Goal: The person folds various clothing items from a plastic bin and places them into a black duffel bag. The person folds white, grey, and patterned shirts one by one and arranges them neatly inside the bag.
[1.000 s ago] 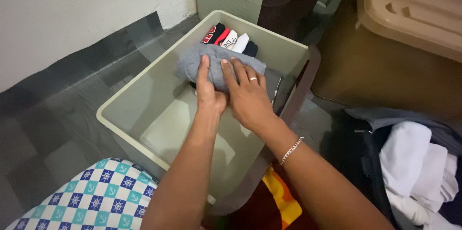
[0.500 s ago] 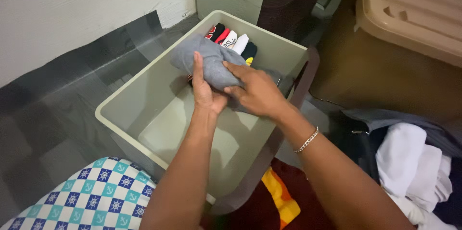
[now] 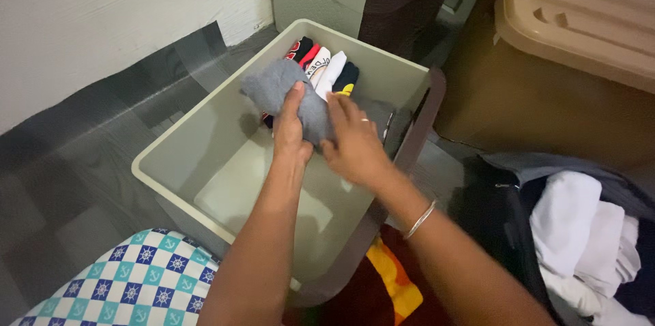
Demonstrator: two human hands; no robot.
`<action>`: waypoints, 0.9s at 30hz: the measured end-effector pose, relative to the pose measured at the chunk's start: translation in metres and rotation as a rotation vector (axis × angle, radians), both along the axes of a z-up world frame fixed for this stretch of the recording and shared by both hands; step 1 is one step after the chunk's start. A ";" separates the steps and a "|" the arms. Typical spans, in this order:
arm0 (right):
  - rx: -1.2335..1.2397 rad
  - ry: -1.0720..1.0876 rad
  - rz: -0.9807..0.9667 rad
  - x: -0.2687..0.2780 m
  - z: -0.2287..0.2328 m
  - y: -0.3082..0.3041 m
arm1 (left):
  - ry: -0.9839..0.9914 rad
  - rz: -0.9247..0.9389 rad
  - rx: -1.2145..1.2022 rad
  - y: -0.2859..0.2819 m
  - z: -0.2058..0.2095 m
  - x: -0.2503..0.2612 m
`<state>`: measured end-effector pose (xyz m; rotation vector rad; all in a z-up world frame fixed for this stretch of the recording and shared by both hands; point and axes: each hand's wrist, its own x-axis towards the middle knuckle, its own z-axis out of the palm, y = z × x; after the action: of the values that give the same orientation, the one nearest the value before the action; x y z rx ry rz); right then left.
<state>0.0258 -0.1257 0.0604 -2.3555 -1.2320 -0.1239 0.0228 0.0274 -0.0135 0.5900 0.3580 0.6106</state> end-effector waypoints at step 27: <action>0.152 0.386 -0.135 -0.026 0.023 0.000 | -0.238 -0.212 -0.029 -0.006 0.028 -0.019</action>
<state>-0.0006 -0.1261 0.0833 -2.1965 -0.8494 0.1808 0.0034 0.0209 0.0141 0.5130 0.0791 0.4642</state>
